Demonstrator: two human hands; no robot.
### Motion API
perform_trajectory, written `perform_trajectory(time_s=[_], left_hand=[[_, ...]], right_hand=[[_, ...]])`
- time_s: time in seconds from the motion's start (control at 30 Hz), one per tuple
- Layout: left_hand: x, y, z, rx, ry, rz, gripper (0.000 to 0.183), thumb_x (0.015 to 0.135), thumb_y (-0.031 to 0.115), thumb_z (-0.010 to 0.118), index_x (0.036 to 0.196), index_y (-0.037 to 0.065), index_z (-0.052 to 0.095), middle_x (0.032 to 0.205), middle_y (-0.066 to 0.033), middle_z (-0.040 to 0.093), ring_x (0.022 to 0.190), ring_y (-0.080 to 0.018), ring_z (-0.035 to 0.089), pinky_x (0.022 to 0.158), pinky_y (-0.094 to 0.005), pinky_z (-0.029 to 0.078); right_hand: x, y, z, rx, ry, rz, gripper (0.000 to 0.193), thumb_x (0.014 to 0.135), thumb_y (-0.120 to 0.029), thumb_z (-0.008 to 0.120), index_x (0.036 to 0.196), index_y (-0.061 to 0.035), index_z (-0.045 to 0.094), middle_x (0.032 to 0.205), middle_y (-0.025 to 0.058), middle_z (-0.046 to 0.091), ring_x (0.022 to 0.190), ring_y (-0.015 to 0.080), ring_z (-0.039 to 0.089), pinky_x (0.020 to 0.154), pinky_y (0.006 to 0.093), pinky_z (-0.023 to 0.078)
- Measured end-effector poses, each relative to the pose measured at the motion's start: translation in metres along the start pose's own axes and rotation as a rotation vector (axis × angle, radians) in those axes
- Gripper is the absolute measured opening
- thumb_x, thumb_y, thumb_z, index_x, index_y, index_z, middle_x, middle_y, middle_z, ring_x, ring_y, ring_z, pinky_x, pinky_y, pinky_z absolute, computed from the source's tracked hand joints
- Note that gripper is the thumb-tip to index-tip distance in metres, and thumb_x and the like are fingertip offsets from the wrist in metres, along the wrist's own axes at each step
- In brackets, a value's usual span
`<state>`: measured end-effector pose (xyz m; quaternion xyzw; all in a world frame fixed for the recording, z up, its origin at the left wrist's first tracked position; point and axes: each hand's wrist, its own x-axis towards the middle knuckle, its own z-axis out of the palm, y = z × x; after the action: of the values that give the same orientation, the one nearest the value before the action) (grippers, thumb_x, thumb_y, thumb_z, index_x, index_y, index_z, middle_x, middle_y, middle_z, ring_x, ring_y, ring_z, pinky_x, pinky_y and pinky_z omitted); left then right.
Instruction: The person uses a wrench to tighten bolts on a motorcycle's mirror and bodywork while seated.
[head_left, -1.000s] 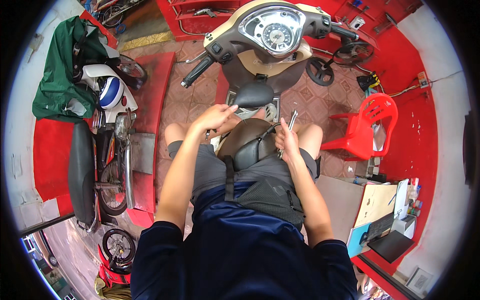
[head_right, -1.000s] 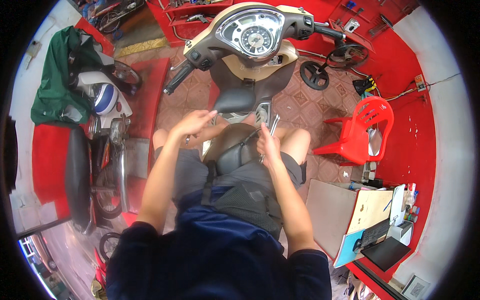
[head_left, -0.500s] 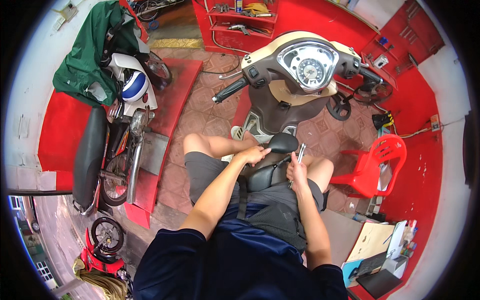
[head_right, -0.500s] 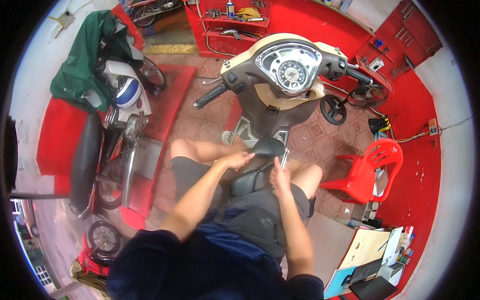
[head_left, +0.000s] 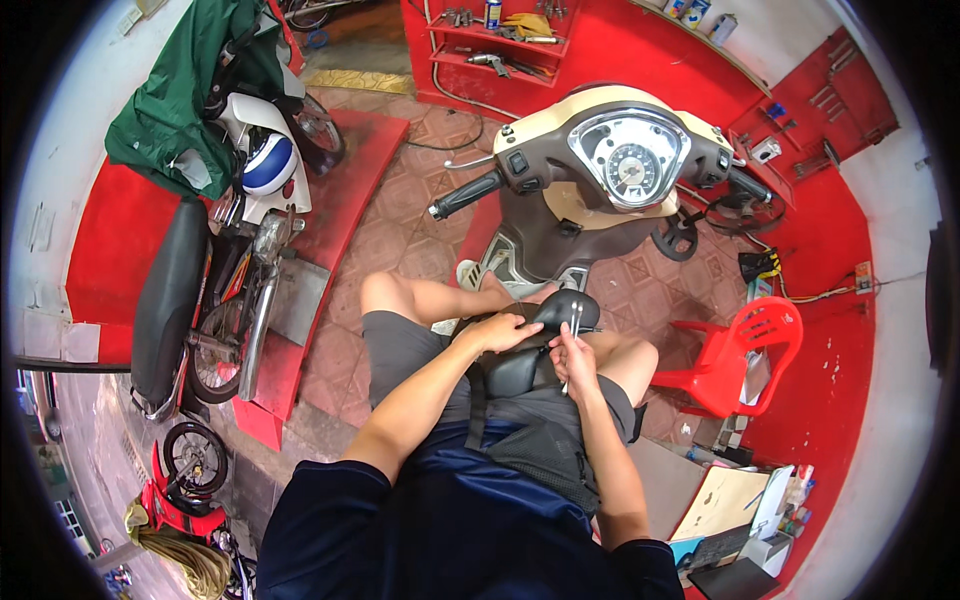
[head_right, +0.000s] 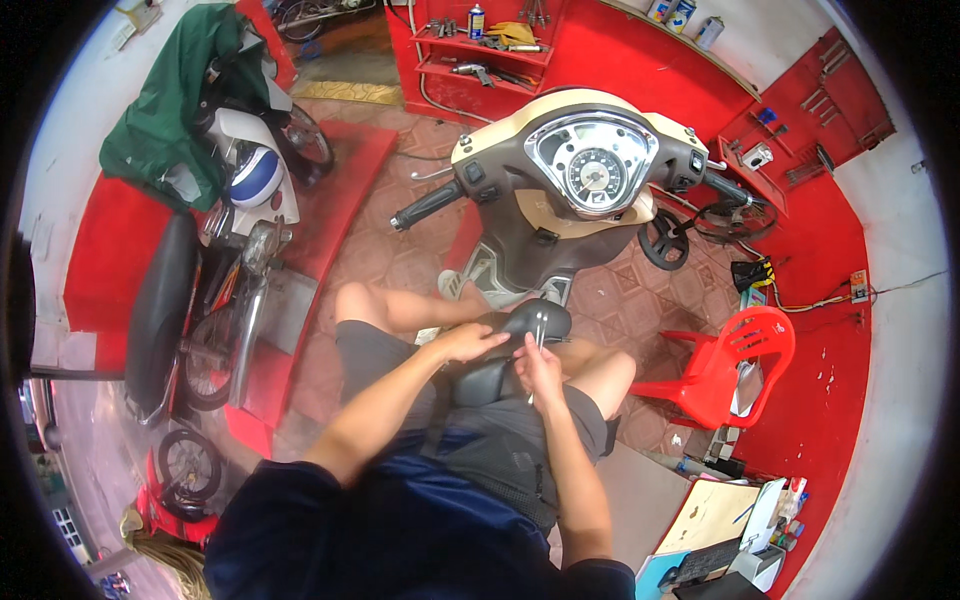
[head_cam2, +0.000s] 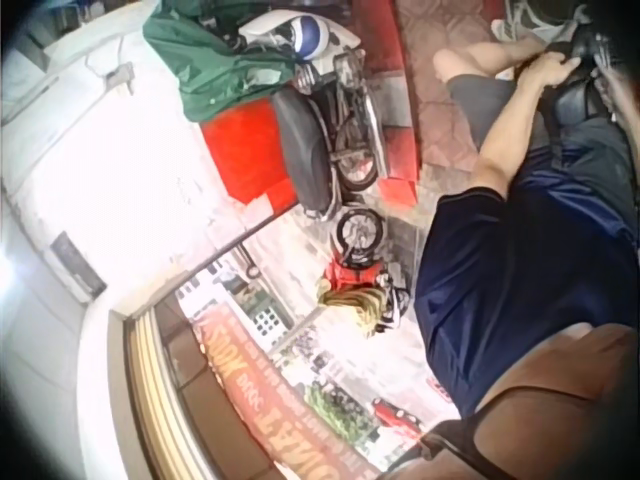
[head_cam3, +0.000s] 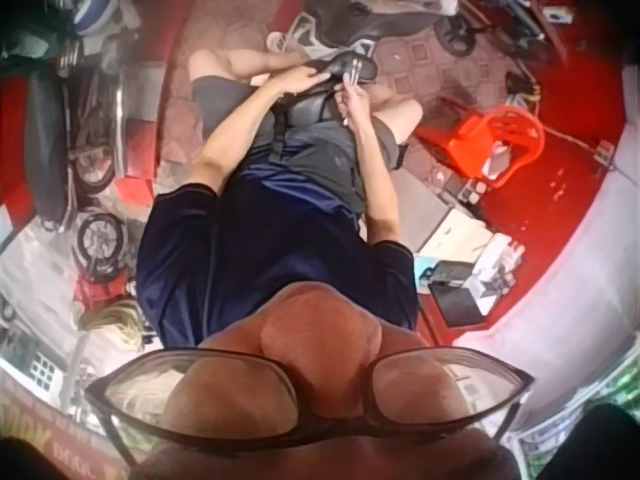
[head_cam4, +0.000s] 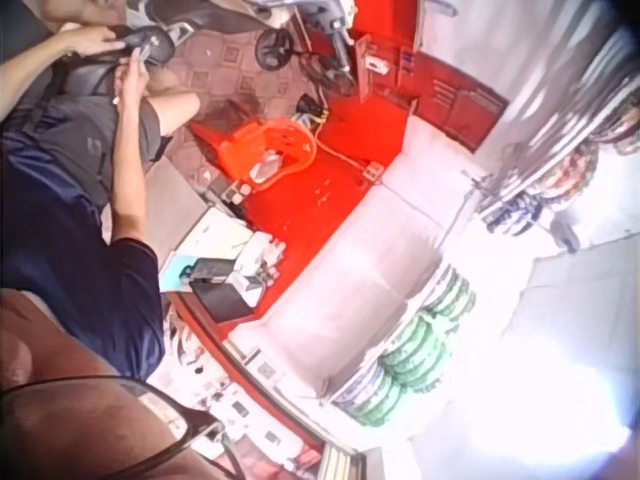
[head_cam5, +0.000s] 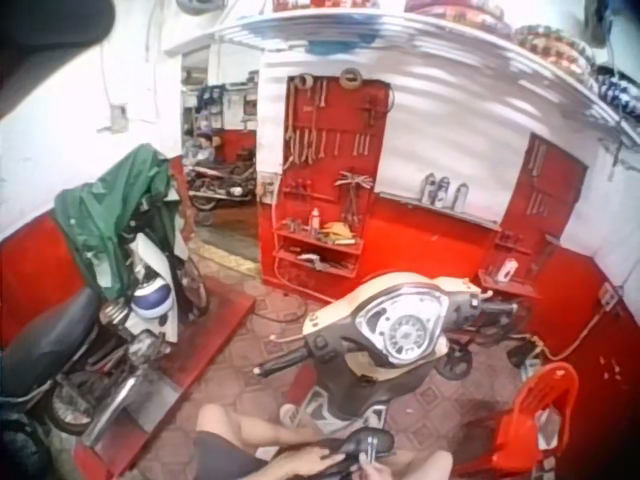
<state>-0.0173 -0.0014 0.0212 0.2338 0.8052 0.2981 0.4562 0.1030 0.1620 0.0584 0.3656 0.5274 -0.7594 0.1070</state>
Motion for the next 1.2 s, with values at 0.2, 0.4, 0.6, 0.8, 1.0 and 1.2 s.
perform_trajectory(time_s=[0.2,0.4,0.6,0.8,1.0,1.2], left_hand=[[-0.007,-0.003,0.007,0.035,0.137,0.081,0.081,0.089,0.068,0.046,0.110,-0.008,0.065,0.108,-0.0303,0.065,0.102,-0.0415,0.064,0.090,-0.0444,0.049],[-0.017,0.004,0.006,0.008,0.172,0.165,0.061,0.091,0.058,0.052,0.102,0.000,0.070,0.098,-0.0269,0.068,0.095,-0.0395,0.066,0.084,-0.0443,0.049],[-0.027,0.012,0.001,0.014,0.145,0.111,0.072,0.090,0.062,0.050,0.111,-0.005,0.066,0.108,-0.0282,0.066,0.102,-0.0404,0.064,0.089,-0.0437,0.049],[-0.021,0.003,0.006,0.021,0.174,0.127,0.073,0.090,0.063,0.049,0.110,-0.005,0.066,0.107,-0.0279,0.066,0.102,-0.0404,0.064,0.089,-0.0444,0.049],[-0.014,-0.001,0.007,0.002,0.136,0.103,0.074,0.090,0.064,0.048,0.109,-0.005,0.066,0.107,-0.0276,0.066,0.101,-0.0401,0.065,0.088,-0.0443,0.049],[-0.020,0.003,0.002,-0.015,0.107,0.078,0.076,0.090,0.066,0.047,0.109,-0.005,0.066,0.106,-0.0277,0.066,0.101,-0.0396,0.065,0.087,-0.0440,0.049]], right_hand=[[0.005,0.007,0.011,-0.158,-0.034,-0.012,0.045,0.097,-0.047,0.055,0.090,-0.0036,0.060,0.056,0.0022,0.052,0.037,0.0053,0.032,0.035,0.0229,0.021],[0.004,0.007,0.009,-0.134,-0.025,-0.008,0.042,0.095,-0.044,0.060,0.091,-0.0024,0.063,0.059,0.0049,0.058,0.036,0.0059,0.036,0.034,0.0235,0.021],[0.004,0.012,0.009,-0.147,-0.016,-0.036,0.040,0.095,-0.042,0.061,0.089,-0.0032,0.063,0.059,0.0043,0.058,0.035,0.0054,0.035,0.034,0.0234,0.021],[0.006,0.015,0.008,-0.152,-0.023,-0.049,0.040,0.094,-0.042,0.062,0.090,-0.0030,0.063,0.059,0.0045,0.058,0.035,0.0053,0.035,0.034,0.0233,0.021],[0.006,0.014,0.007,-0.143,-0.032,-0.030,0.041,0.094,-0.043,0.062,0.093,-0.0019,0.062,0.061,0.0059,0.059,0.036,0.0052,0.035,0.034,0.0233,0.021],[0.003,0.011,0.010,-0.146,-0.032,-0.026,0.041,0.095,-0.042,0.060,0.094,-0.0015,0.062,0.061,0.0066,0.059,0.035,0.0051,0.035,0.034,0.0236,0.021]])
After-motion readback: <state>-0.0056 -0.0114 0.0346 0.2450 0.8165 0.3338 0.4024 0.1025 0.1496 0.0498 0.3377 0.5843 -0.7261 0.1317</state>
